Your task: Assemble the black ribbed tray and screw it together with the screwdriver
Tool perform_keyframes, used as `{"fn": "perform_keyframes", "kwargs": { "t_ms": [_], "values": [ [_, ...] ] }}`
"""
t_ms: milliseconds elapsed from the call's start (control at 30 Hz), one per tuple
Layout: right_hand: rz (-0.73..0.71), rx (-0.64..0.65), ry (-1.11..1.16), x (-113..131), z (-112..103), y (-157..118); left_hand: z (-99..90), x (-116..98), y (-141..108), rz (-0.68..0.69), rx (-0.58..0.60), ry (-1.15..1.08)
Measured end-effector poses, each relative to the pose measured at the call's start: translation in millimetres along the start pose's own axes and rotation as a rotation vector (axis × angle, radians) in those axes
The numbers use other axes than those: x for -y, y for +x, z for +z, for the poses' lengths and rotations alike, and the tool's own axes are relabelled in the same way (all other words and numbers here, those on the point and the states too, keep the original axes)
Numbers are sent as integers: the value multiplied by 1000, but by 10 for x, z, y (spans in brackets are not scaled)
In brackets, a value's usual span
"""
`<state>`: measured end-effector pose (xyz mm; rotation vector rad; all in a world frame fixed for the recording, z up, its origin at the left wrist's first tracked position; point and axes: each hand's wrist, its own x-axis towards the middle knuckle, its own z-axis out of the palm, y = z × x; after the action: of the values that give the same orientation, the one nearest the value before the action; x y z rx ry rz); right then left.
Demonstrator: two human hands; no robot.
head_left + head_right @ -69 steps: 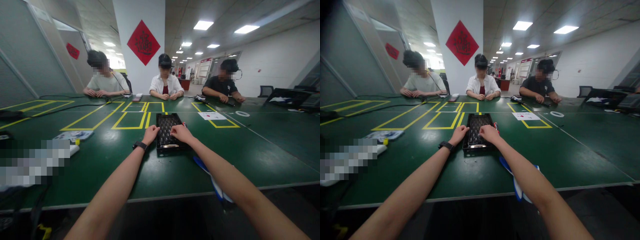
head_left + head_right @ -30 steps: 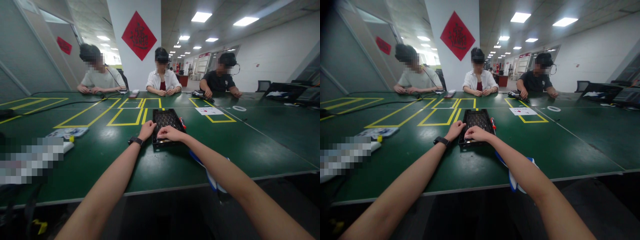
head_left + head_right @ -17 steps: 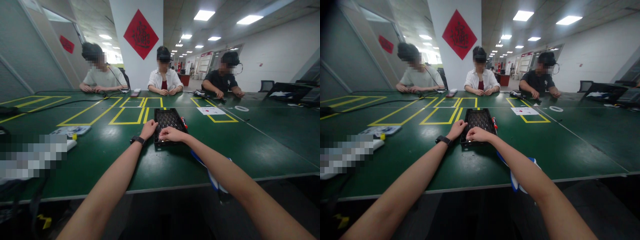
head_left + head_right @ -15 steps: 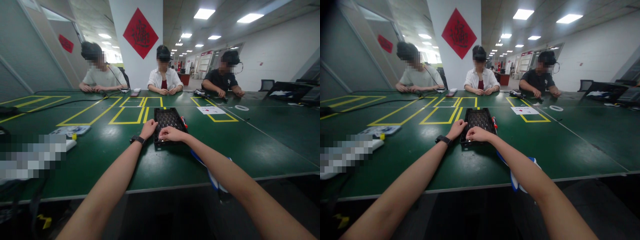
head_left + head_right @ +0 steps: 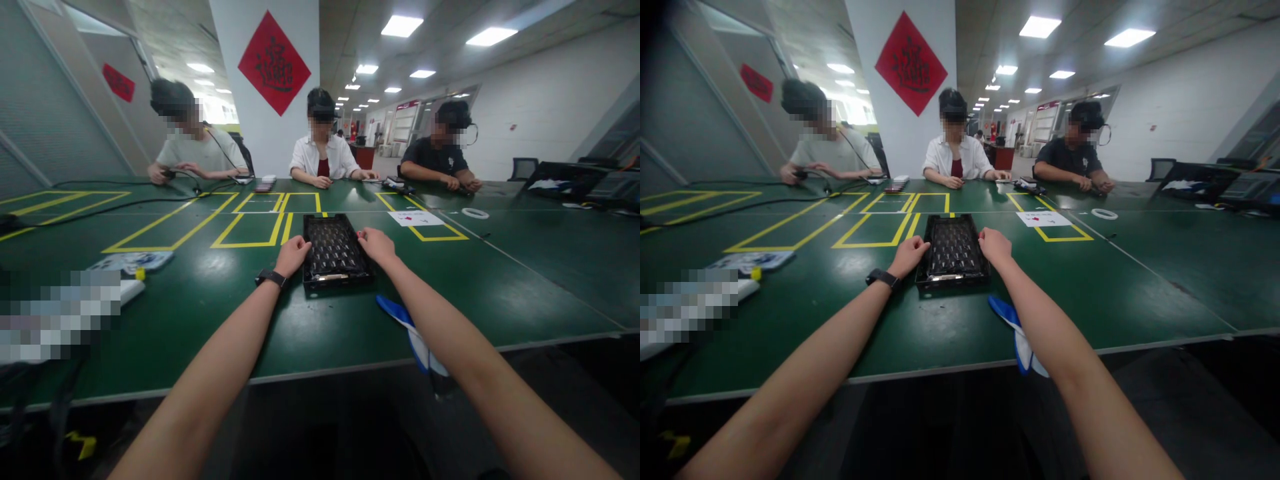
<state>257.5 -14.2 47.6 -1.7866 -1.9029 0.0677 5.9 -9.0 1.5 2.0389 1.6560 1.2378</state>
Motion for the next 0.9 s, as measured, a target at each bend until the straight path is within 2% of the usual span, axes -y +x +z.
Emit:
{"fn": "perform_keyframes", "kwargs": {
  "t_ms": [133,267,400,467,633,800,900],
  "values": [
    [37,136,30,-200,110,126,-27,19,-27,-49,-37,-45],
    [-5,159,72,-262,167,224,-33,34,-57,-41,-24,-85],
    [17,175,48,-304,169,214,-28,10,-68,1,-2,-82],
    [78,167,19,-312,160,184,-35,-17,-71,25,-8,-71],
    [333,145,22,-320,91,122,-63,-88,-84,50,-35,-19],
    [387,85,128,-347,13,106,-79,-153,-103,33,-68,11],
    [374,37,268,-228,-59,133,-100,-219,-125,59,-93,72]
  ]
}}
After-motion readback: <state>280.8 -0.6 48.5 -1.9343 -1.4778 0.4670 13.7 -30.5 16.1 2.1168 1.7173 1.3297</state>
